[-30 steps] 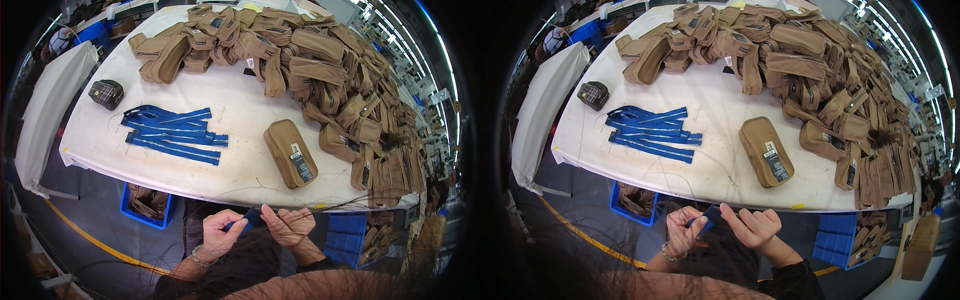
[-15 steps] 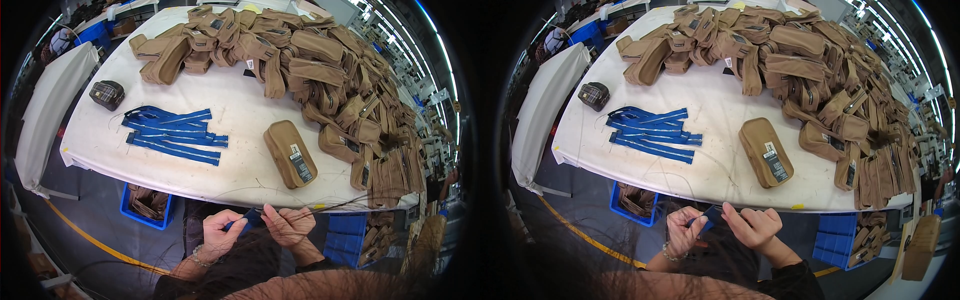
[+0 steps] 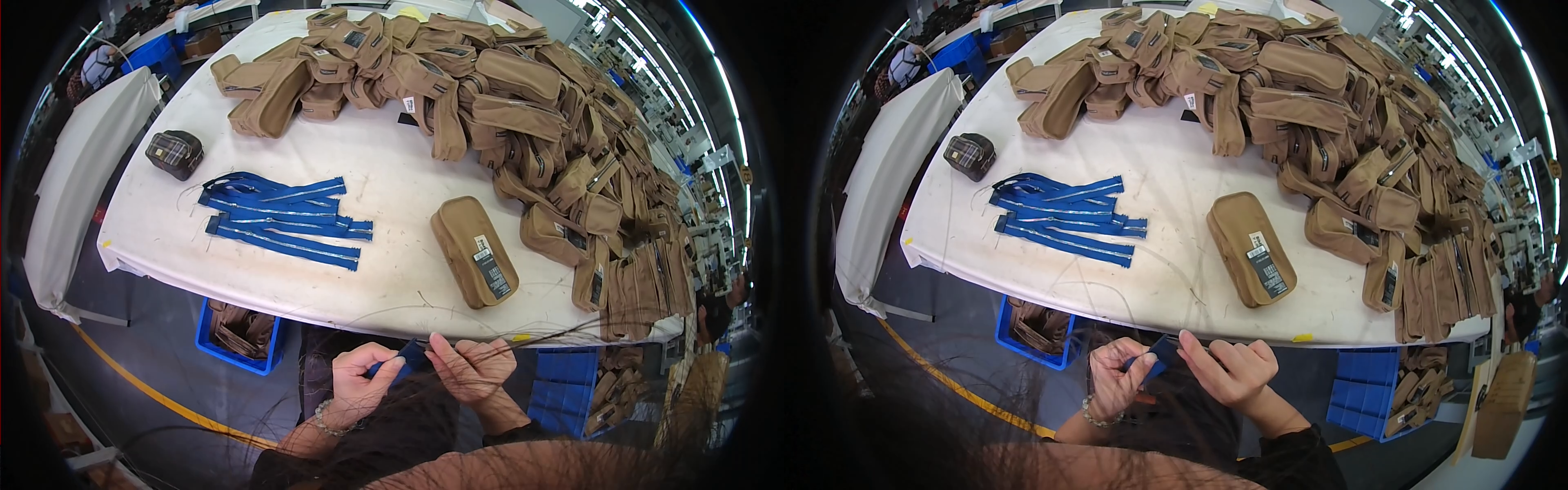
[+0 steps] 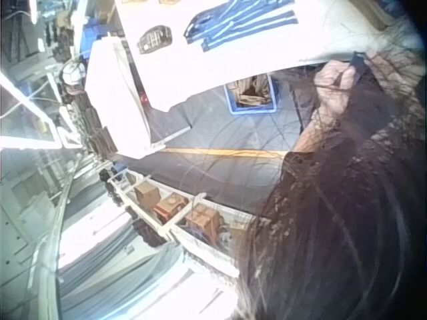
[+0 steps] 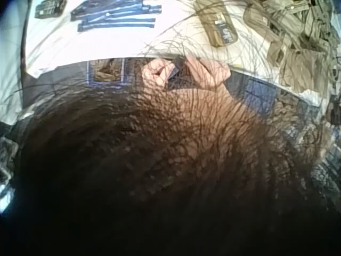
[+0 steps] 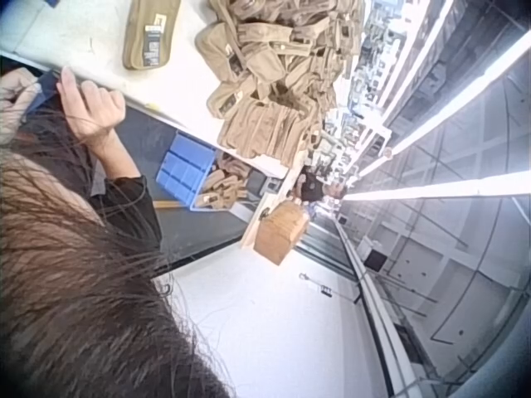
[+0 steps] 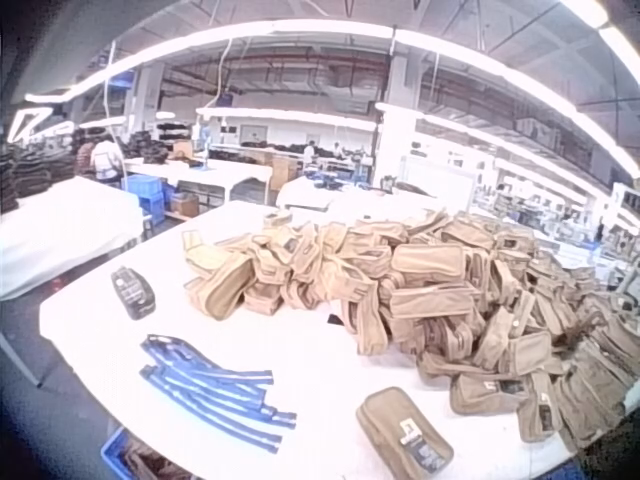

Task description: Trimming and assembling zipper components using pliers in a leather goods factory.

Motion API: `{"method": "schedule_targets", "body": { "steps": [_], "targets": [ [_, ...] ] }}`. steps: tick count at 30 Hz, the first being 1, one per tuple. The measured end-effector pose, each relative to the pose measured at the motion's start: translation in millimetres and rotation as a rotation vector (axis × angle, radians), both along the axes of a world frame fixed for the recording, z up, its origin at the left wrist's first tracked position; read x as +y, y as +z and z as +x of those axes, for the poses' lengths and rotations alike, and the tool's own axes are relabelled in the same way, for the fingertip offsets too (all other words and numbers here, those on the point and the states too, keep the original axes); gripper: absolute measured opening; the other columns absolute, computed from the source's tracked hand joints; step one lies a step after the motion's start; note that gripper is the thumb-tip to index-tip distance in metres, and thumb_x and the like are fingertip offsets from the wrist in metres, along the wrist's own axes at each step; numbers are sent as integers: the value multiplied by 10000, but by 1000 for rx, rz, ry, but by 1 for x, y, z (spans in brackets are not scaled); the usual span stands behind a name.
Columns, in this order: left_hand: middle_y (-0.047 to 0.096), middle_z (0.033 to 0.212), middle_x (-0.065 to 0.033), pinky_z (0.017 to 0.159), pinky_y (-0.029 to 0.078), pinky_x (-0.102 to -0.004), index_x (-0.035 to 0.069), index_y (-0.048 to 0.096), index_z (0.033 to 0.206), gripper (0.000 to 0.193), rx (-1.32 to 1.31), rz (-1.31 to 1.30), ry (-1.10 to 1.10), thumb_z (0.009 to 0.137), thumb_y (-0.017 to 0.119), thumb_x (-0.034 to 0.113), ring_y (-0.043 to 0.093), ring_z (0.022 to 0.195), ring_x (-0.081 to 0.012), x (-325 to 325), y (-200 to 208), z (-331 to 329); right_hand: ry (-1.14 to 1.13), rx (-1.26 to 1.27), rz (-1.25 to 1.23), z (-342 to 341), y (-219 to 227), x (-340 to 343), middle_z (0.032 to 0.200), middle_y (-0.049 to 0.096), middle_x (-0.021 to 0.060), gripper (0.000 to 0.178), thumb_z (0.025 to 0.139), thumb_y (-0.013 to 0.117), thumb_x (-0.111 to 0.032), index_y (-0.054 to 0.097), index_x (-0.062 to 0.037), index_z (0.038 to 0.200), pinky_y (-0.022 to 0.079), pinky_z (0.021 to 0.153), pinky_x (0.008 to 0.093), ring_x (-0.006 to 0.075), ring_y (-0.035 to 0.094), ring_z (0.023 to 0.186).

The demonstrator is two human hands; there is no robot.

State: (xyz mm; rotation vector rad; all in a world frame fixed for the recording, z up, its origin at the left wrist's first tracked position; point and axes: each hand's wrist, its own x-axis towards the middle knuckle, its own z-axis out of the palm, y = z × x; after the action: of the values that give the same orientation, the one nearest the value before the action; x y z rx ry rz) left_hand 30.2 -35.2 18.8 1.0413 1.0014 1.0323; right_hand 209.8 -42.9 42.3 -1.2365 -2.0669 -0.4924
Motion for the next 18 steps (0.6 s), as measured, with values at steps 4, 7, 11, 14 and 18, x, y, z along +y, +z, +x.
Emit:
{"method": "schedule_targets", "body": {
  "steps": [4,7,11,14,18],
  "targets": [
    [542,591,4,380,426,-198,15,576,746,121,3,158,7,835,607,89,446,471,-13,2,-6,1,0,-7,13,-1,-2,0,544,350,-56,344,620,756,-179,687,-134,954,187,425,244,89,290,401],
    [545,601,5,375,442,-205,19,579,753,115,5,157,-1,838,603,92,449,473,-12,1,-5,1,4,-22,13,-1,-1,0,530,325,-54,313,641,746,-172,689,-130,946,180,424,244,89,277,399],
    [560,621,8,401,433,-184,25,585,760,107,13,125,-10,844,596,91,454,482,-8,-1,-8,0,3,-25,14,-2,-2,0,525,317,-56,298,652,741,-166,689,-128,943,177,423,242,88,271,398],
    [567,631,8,415,427,-174,27,589,769,100,41,124,-4,845,596,92,454,489,-6,0,-3,0,16,-17,12,-1,-3,-1,523,313,-55,289,656,736,-162,690,-129,939,179,423,246,88,267,397],
    [571,636,6,414,426,-174,27,593,782,95,17,159,-2,844,600,99,451,493,-4,2,-2,2,3,97,-66,1,-18,-8,537,347,-54,323,624,747,-165,690,-124,939,196,424,245,87,303,400]
  ]
}}
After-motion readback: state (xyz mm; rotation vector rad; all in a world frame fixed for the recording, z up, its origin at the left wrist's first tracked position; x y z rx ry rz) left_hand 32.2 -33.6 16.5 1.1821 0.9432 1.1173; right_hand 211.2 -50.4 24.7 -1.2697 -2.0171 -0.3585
